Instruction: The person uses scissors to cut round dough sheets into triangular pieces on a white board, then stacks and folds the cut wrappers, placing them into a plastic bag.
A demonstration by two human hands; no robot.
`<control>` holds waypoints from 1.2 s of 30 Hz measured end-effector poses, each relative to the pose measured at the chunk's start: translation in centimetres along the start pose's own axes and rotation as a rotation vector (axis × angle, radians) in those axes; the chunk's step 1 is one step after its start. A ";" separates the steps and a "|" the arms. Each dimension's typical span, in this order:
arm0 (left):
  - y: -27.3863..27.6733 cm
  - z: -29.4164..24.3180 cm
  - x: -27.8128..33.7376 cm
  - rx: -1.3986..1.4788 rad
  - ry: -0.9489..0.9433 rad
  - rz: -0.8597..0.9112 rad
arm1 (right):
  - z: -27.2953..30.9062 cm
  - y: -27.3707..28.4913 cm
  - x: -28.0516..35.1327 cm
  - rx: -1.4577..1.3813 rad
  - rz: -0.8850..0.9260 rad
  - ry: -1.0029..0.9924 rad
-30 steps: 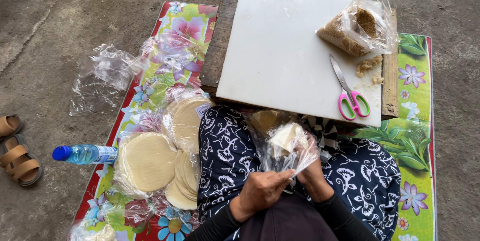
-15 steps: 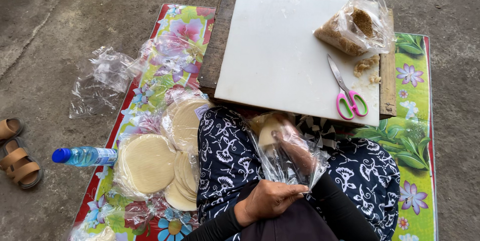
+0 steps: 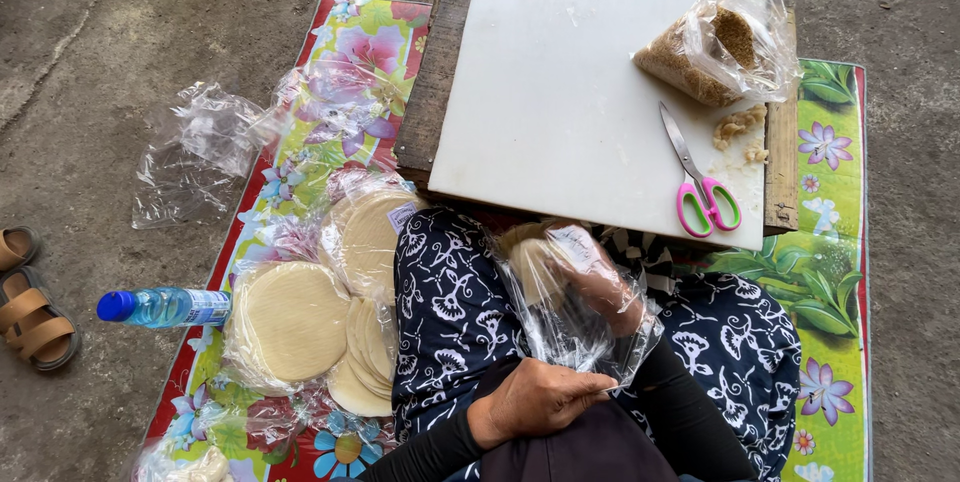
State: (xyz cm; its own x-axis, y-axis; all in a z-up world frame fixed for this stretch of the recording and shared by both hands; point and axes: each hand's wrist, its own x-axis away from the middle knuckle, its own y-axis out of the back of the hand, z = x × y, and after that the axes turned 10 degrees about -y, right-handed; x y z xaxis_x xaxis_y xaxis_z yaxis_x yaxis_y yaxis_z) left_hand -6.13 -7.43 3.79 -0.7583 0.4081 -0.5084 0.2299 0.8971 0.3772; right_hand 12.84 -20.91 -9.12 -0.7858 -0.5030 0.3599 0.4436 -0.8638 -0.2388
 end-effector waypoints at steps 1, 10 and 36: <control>0.0 -0.1 0.0 -0.005 0.008 0.002 | 0.2 0.1 0.0 0.033 -0.025 -0.011; 0.3 0.0 0.3 0.035 0.008 0.060 | 2.6 -2.4 1.8 0.853 -0.471 0.260; 2.2 4.1 1.6 -0.190 0.074 -0.075 | 6.4 -0.5 18.0 1.433 -0.363 0.765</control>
State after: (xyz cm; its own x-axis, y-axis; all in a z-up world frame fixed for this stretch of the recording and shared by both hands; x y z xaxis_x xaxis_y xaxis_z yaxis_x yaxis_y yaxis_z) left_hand -4.29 -4.13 0.62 -0.8133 0.3220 -0.4847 0.0576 0.8734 0.4835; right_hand 1.24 -29.73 3.25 -0.7533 -0.5287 -0.3912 -0.1274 -0.4663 0.8754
